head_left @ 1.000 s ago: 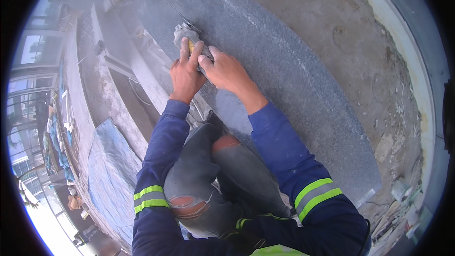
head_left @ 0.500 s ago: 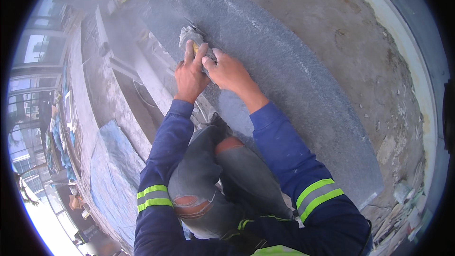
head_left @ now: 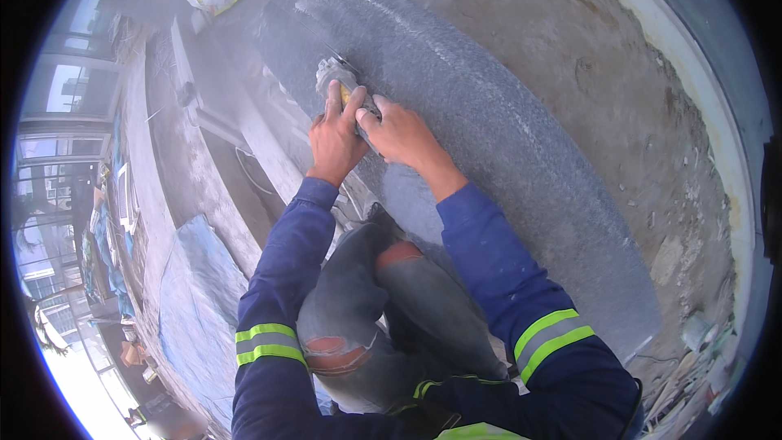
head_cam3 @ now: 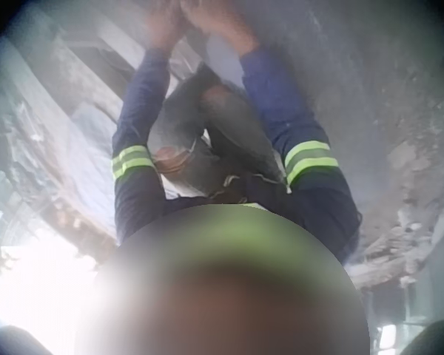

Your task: The person uses an angle grinder to grind the surface of a large gray stone slab. They move the grinder along the slab's surface, generating dust, and briefly pause to reposition the tool before continuing the grinding action.

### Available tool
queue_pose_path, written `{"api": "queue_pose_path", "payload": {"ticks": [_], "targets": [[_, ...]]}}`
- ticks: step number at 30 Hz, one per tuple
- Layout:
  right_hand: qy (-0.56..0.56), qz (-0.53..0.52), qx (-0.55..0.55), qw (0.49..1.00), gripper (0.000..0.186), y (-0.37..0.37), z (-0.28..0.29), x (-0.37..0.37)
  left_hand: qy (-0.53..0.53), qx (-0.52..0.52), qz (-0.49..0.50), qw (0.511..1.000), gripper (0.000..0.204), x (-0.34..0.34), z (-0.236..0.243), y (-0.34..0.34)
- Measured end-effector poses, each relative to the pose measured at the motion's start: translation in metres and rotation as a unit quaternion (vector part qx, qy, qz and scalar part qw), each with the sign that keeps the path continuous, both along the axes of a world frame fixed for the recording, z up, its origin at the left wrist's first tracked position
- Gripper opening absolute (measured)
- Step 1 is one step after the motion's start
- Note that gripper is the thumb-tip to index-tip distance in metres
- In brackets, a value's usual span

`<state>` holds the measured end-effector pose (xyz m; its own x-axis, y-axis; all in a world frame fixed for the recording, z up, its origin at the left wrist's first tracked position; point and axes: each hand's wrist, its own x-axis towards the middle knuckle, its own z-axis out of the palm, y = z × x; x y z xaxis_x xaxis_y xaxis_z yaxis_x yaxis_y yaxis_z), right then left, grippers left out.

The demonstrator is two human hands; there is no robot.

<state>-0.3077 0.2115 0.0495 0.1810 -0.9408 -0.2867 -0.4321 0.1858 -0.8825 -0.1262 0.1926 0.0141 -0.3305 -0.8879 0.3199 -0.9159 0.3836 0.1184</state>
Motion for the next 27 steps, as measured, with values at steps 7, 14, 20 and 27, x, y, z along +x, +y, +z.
{"api": "queue_pose_path", "payload": {"ticks": [7,14,20,27], "targets": [[-0.022,-0.025,0.019,0.999,0.081,-0.014,-0.013,0.009,-0.019,0.027,0.003,0.999,0.087,0.001,0.004,-0.011],[0.024,-0.012,-0.019,0.999,0.08,0.002,-0.014,0.001,0.003,0.007,0.003,1.0,0.083,-0.002,-0.002,0.002],[-0.012,-0.016,0.01,1.0,0.08,-0.009,-0.005,0.005,-0.001,0.021,0.011,1.0,0.081,-0.001,0.003,-0.01],[-0.004,-0.018,-0.006,1.0,0.079,0.011,-0.005,-0.003,-0.004,-0.016,-0.013,1.0,0.073,-0.002,0.0,0.004]]}}
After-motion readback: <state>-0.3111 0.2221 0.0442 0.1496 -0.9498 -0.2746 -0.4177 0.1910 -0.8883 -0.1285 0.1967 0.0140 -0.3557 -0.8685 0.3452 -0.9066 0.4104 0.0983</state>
